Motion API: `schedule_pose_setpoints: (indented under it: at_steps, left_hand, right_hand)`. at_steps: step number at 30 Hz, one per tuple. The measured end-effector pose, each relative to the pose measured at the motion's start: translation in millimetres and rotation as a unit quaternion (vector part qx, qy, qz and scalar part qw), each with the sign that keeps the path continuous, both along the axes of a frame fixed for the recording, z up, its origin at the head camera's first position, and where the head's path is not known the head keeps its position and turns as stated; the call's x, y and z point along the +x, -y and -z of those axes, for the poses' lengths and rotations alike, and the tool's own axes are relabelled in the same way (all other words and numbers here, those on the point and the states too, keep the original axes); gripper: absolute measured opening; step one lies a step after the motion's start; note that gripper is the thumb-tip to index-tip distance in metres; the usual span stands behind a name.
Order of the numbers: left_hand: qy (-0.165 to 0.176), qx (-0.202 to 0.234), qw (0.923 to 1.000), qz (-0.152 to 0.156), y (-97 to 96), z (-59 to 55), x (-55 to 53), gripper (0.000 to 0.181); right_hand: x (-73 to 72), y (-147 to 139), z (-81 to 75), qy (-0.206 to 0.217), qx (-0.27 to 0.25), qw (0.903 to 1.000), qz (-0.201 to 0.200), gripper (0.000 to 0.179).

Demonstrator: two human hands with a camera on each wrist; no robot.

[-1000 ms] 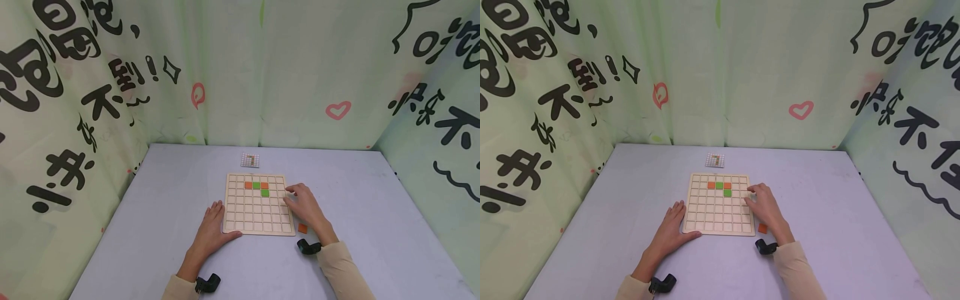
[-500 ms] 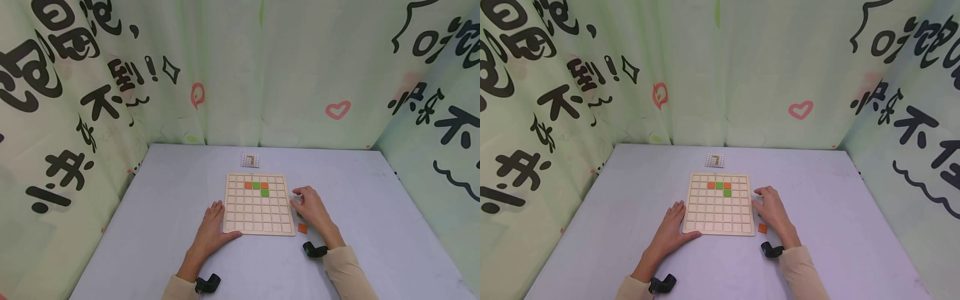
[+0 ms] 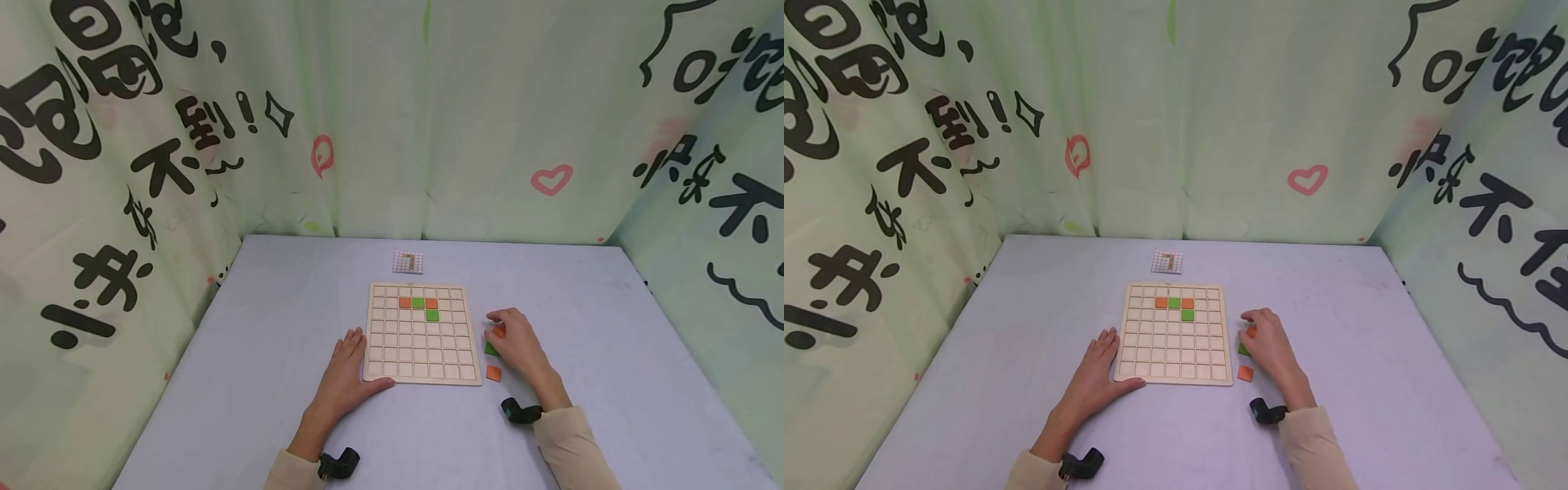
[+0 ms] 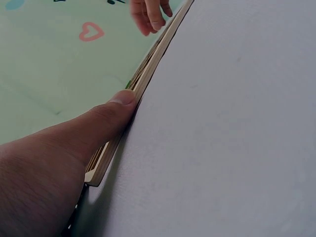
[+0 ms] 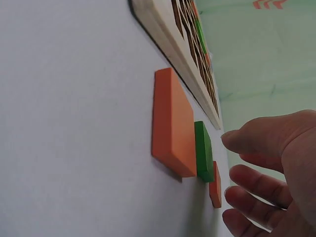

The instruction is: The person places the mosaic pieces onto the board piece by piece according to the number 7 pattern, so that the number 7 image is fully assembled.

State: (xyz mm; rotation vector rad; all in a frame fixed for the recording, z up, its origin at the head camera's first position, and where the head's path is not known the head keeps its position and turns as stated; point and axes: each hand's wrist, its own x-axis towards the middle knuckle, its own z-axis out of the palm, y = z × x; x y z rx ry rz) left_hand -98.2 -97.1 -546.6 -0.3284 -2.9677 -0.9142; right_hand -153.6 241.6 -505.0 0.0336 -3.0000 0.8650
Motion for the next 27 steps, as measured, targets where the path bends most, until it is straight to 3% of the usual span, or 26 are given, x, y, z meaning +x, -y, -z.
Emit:
schedule_pose_setpoints:
  at_steps: [11,27]
  left_hand:
    - [0.005,-0.004,1.0000,-0.001,-0.2,0.0,-0.2,0.107]
    - [0.008,-0.002,1.0000,-0.002,0.5,1.9,-0.6,0.108]
  right_hand:
    - [3.4,-9,3.6,-0.001,0.010,0.9998,0.016,0.035]
    - [7.1,-17,3.1,-0.012,0.020,0.9997,0.009,0.037]
